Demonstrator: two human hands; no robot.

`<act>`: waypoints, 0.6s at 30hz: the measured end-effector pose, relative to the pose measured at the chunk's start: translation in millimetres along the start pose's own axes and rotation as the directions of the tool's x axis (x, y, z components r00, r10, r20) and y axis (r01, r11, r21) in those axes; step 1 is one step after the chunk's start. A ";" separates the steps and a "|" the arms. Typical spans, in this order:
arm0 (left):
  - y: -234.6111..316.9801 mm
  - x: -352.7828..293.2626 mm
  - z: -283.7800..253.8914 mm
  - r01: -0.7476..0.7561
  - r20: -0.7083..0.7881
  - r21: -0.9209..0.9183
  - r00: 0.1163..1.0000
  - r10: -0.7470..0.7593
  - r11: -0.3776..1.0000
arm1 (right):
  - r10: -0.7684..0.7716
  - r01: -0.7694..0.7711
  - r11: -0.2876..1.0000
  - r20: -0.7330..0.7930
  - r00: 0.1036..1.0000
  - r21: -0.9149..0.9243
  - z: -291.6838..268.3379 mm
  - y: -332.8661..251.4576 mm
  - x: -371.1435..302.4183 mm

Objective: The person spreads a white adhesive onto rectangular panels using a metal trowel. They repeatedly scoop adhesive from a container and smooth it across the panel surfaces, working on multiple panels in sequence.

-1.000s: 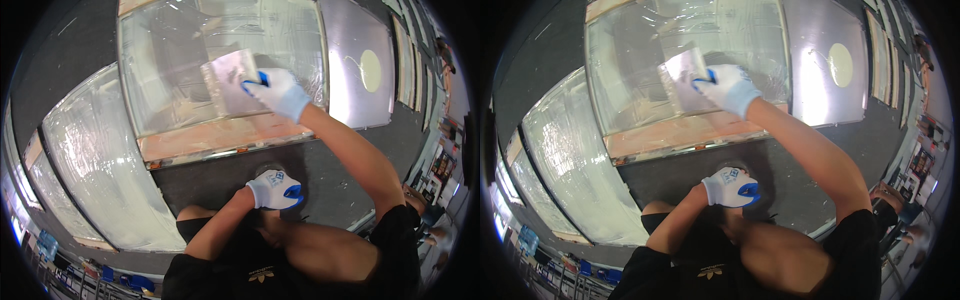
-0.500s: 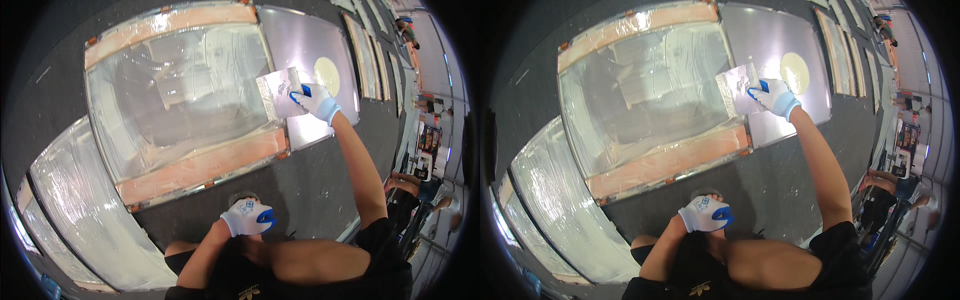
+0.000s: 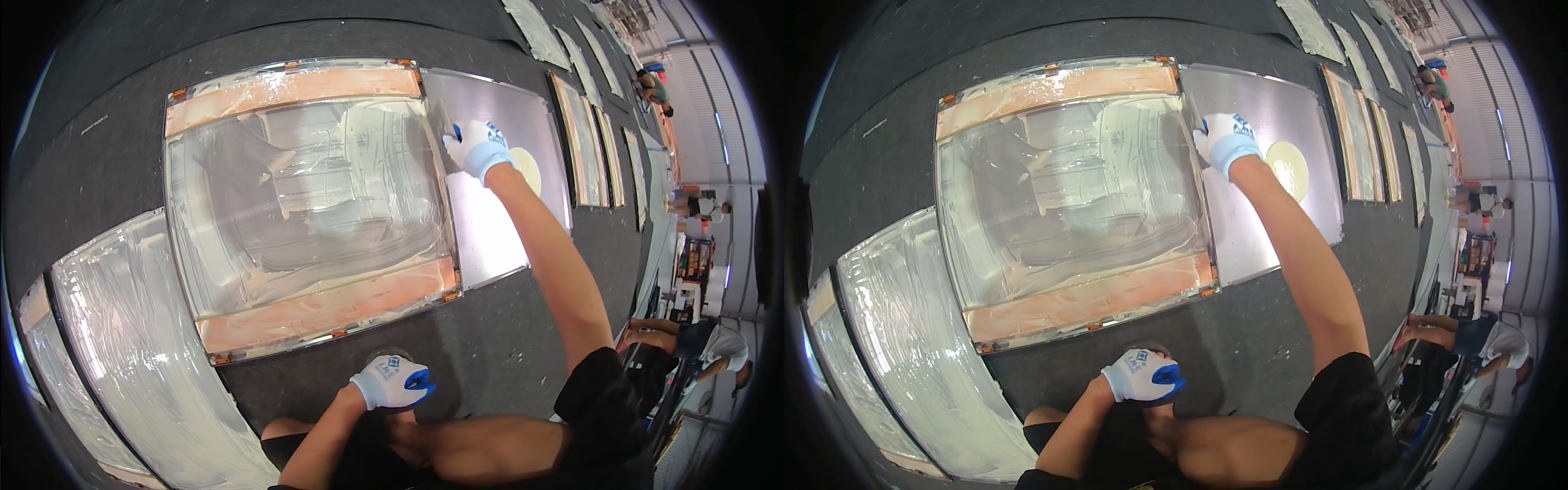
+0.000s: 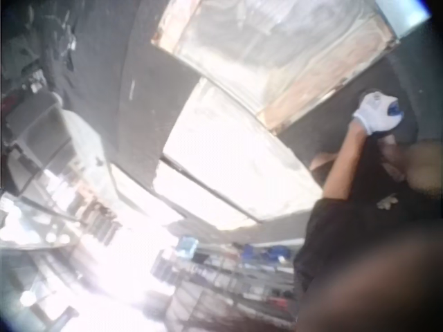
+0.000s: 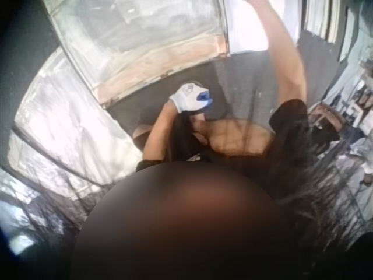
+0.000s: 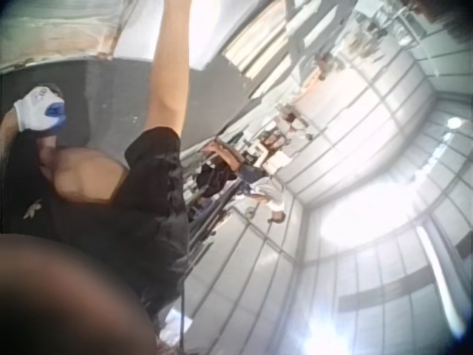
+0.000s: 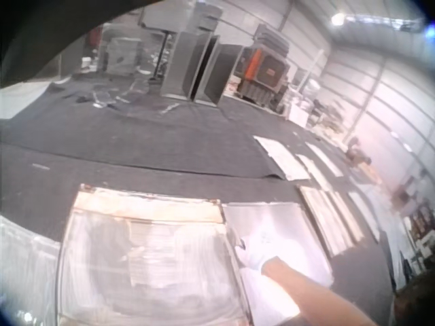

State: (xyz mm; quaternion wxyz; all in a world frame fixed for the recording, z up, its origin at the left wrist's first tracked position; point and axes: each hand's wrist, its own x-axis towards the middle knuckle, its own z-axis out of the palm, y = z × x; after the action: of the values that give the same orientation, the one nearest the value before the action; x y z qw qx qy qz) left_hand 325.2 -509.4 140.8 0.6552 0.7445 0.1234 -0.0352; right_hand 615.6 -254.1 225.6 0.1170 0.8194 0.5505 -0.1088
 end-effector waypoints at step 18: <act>6.2 -3.7 -0.8 0.037 -0.054 -0.084 0.998 -0.042 0.996 | -0.270 0.270 0.962 0.226 0.936 0.031 7.6 -212.1 19.3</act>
State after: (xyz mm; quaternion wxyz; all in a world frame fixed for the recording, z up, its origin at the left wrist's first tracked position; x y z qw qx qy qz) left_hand 323.1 -509.9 147.7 0.6812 0.7146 0.1574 -0.0224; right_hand 425.6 -161.8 197.2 0.1636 0.7182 0.6407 -0.2168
